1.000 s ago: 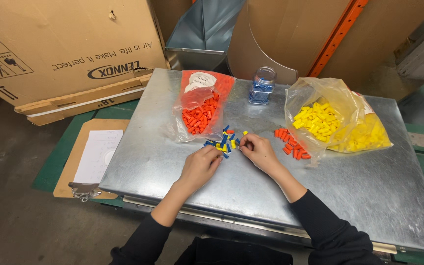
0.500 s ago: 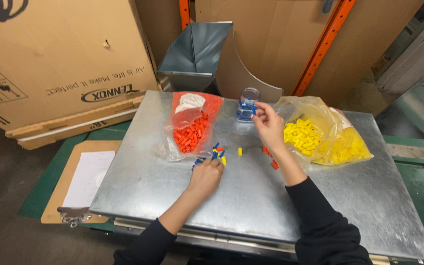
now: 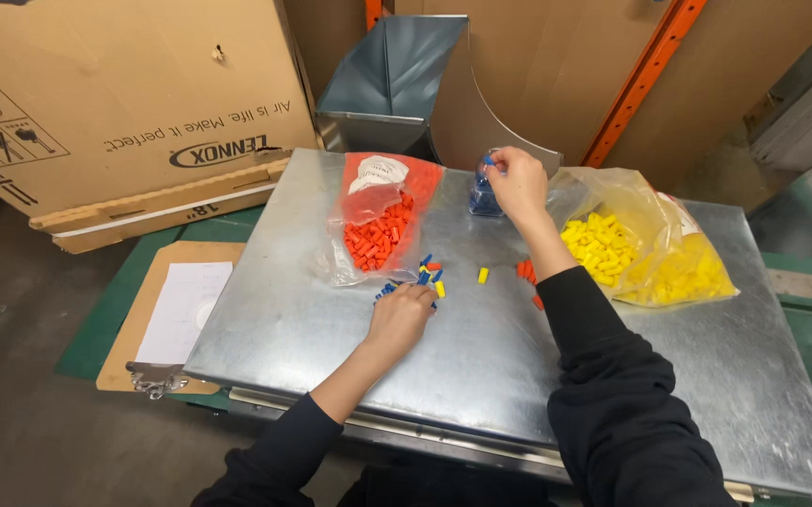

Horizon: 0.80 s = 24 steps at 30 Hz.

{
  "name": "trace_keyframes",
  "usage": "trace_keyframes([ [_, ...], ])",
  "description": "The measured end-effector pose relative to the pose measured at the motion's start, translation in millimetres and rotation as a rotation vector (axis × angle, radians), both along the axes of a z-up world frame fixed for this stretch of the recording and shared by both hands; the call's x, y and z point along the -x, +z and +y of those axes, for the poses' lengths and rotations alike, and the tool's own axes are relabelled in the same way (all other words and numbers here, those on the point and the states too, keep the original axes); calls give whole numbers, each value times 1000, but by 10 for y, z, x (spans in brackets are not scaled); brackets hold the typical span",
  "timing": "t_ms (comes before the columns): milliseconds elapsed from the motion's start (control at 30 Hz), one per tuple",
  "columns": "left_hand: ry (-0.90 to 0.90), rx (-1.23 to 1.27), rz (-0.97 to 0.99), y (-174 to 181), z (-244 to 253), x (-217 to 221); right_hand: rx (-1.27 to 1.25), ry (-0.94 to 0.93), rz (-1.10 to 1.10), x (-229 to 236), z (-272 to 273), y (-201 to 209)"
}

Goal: The person sorts small plastic pieces by color on a metal table. They pick up blue, yellow, and red pieces from a mixed pile and place them into separate clear bags or a small container.

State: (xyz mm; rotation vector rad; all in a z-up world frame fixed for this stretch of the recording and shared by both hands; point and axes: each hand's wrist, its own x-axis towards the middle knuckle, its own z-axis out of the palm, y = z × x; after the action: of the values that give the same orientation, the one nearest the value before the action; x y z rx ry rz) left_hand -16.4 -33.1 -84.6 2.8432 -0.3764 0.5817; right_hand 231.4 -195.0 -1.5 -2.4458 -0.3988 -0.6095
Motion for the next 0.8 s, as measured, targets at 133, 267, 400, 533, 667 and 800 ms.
trace_keyframes([
  [133, -10, 4, -10, -110, -11, -58, 7, 20, -11, 60, 1, 34],
  [267, -46, -30, -38, -96, -27, -69, 24, 49, -8, 17, -9, 18],
  [400, -77, -71, -61, 16, -72, -18, 75, 57, -11, -131, -29, -69],
  [533, -43, -142, -168, 7, -114, -24, 32, 41, -23, -35, -17, 54],
  [667, -68, -43, -175, 169, -70, -11, 8, -52, 84, 44, -48, 184],
  [800, -93, 41, -181, 483, -13, -92, 84, -141, 148, 36, -79, 142],
])
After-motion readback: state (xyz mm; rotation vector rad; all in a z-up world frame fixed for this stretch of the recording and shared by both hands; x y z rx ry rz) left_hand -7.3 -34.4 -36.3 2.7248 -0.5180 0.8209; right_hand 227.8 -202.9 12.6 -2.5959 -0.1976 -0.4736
